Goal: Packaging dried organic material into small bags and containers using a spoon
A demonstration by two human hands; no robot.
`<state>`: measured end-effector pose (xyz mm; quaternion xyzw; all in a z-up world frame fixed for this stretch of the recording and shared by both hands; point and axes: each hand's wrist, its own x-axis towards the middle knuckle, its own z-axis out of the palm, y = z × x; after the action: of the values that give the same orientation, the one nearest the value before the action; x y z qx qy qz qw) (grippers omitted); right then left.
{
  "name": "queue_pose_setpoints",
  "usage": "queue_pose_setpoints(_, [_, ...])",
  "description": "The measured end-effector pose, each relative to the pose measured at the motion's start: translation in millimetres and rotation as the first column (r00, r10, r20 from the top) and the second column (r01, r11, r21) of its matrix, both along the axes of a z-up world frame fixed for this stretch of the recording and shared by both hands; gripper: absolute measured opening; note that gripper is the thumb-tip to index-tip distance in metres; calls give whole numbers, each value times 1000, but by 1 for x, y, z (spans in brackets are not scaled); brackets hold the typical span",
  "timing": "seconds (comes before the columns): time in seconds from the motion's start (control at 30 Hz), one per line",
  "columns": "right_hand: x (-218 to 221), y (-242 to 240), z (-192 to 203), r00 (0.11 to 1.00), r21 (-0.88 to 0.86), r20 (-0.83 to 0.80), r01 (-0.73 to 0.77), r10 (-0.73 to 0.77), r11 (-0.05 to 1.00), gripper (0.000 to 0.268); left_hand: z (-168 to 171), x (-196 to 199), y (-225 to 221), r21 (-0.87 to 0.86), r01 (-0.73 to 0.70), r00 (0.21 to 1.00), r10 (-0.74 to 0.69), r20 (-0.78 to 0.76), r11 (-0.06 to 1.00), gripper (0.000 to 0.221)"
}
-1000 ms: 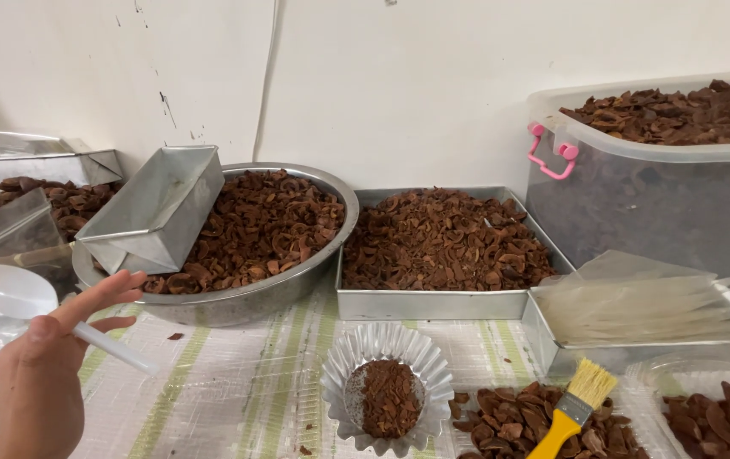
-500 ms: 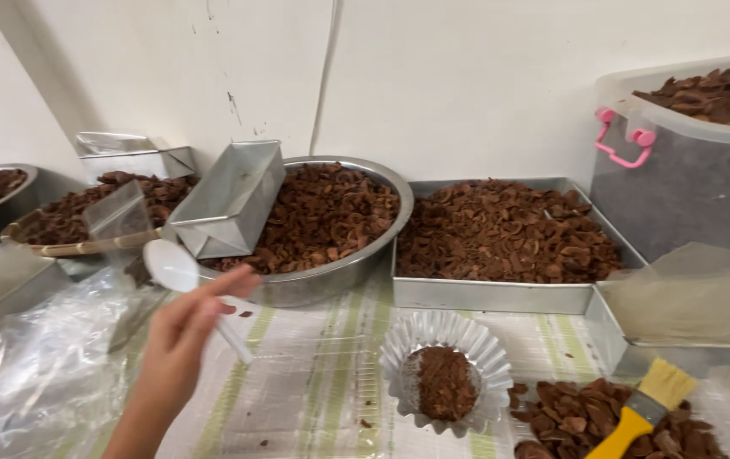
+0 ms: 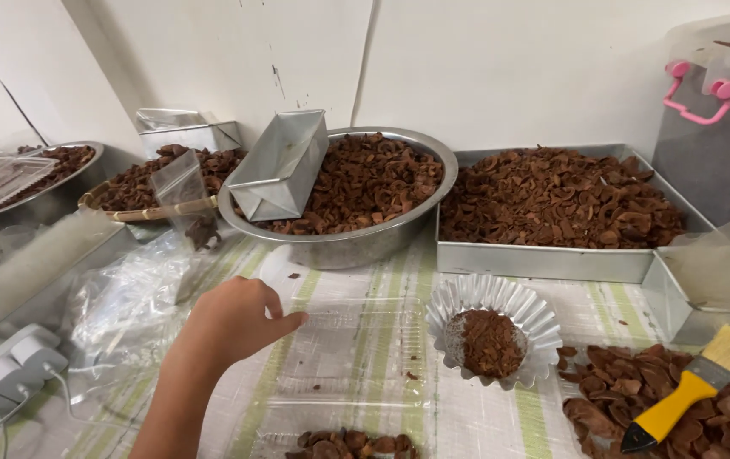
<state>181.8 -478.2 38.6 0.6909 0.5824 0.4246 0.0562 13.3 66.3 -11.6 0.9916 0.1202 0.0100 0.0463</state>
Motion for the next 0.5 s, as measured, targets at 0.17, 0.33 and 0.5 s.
queue_pose_setpoints(0.17, [-86, 63, -1, 989, -143, 149, 42, -20, 989, 54, 3, -3, -6, 6, 161, 987, -161, 17, 987, 38])
queue_pose_setpoints(0.33, [-35, 33, 7, 952, -50, 196, 251, -237, 967, 47, -15, 3, -6, 199, 105, 994, -99, -41, 974, 42])
queue_pose_setpoints(0.5, [253, -245, -112, 658, 155, -695, 531, -290, 833, 29, -35, 14, 24, 259, -26, 965, 91, -244, 965, 54])
